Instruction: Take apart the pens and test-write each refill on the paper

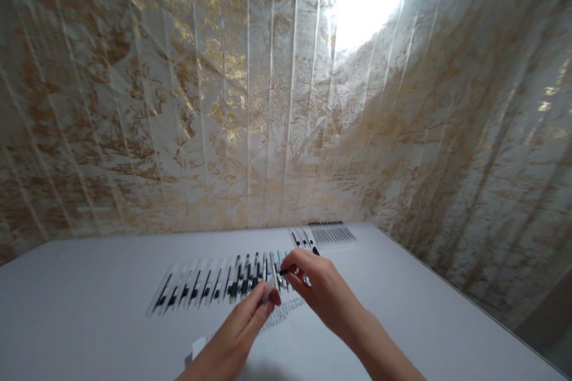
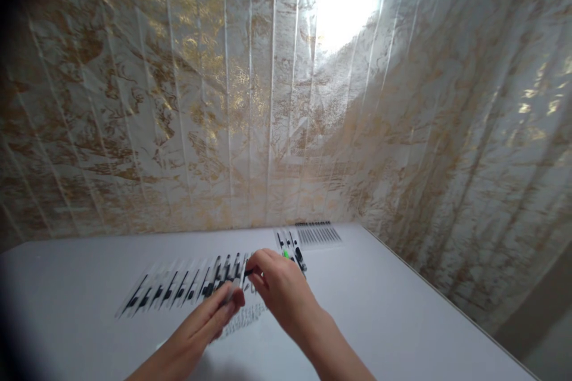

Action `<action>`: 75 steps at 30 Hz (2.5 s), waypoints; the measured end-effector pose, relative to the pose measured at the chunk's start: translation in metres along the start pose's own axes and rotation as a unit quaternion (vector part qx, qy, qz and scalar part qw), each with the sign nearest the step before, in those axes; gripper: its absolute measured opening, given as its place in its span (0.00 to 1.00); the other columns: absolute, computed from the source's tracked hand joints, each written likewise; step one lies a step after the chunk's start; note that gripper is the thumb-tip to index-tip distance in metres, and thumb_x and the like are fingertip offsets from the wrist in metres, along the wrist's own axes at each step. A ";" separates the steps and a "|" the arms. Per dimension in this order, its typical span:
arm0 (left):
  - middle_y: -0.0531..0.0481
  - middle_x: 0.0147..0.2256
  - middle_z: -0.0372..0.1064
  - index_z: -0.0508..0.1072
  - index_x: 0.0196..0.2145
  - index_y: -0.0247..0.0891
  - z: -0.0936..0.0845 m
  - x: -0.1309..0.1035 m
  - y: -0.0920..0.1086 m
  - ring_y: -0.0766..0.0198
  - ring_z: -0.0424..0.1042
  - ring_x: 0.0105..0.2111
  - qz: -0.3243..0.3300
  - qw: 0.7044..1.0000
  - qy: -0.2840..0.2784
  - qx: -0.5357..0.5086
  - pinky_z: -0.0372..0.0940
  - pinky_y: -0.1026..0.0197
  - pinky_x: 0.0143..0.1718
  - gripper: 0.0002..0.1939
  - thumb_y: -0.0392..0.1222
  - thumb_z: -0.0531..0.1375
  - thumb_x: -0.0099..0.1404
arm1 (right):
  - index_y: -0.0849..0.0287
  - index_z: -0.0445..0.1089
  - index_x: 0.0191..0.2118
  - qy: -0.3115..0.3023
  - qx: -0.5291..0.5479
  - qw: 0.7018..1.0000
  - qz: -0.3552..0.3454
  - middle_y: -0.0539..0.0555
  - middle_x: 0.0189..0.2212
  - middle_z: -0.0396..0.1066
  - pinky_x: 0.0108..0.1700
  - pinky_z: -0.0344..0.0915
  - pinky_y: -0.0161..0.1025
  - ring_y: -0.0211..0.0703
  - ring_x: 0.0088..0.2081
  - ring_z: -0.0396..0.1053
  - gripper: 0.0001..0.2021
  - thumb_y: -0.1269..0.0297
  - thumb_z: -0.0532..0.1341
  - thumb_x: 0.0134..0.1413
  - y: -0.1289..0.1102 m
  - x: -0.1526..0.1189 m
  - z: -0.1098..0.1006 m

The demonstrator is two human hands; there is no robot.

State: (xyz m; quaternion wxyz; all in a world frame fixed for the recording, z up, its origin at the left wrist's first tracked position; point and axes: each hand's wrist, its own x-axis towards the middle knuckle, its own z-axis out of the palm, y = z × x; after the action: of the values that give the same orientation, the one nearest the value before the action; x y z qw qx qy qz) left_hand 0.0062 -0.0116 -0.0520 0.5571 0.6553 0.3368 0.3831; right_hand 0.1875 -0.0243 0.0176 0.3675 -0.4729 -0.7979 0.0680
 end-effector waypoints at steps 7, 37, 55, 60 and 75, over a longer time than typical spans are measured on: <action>0.51 0.40 0.73 0.72 0.41 0.45 -0.004 0.003 -0.002 0.56 0.69 0.44 0.026 0.997 -0.022 0.063 0.59 0.61 0.48 0.14 0.53 0.53 0.68 | 0.58 0.68 0.33 -0.040 -0.008 0.999 -0.035 0.48 0.30 0.68 0.34 0.62 0.30 0.37 0.31 0.67 0.11 0.83 0.61 0.51 -0.004 -0.002 0.001; 0.47 0.35 0.72 0.74 0.34 0.43 -0.008 0.006 0.004 0.55 0.71 0.39 0.122 0.965 0.001 0.230 0.62 0.63 0.42 0.09 0.43 0.54 0.67 | 0.59 0.71 0.22 -0.116 -0.103 0.983 0.096 0.48 0.18 0.66 0.26 0.46 0.33 0.35 0.20 0.58 0.19 0.68 0.53 0.64 -0.006 -0.002 0.022; 0.45 0.36 0.73 0.74 0.33 0.42 -0.006 0.008 0.004 0.55 0.72 0.38 0.129 0.959 0.022 0.252 0.62 0.62 0.41 0.09 0.42 0.54 0.67 | 0.59 0.68 0.21 -0.100 -0.081 0.985 0.115 0.48 0.16 0.64 0.27 0.47 0.33 0.36 0.21 0.58 0.25 0.59 0.49 0.68 0.004 -0.002 0.031; 0.48 0.34 0.72 0.72 0.32 0.43 -0.009 0.009 0.004 0.57 0.72 0.36 0.106 0.956 0.011 0.273 0.61 0.62 0.39 0.11 0.43 0.52 0.68 | 0.57 0.67 0.31 -0.144 -0.033 0.988 0.051 0.48 0.25 0.68 0.30 0.52 0.31 0.38 0.27 0.63 0.16 0.62 0.48 0.68 0.004 -0.004 0.014; 0.43 0.43 0.69 0.69 0.43 0.40 -0.016 0.008 0.004 0.52 0.71 0.43 0.126 0.902 0.023 0.413 0.65 0.51 0.44 0.15 0.41 0.44 0.70 | 0.57 0.50 0.18 -0.090 0.095 0.984 0.117 0.43 0.14 0.47 0.24 0.46 0.31 0.34 0.19 0.49 0.23 0.58 0.47 0.65 0.016 -0.003 0.036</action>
State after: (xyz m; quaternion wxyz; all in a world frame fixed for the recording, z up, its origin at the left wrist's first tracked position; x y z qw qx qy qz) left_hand -0.0035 0.0025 -0.0454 0.1762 0.8546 0.3922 0.2913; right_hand 0.1765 -0.0097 -0.0170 0.3268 -0.5176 -0.7571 0.2284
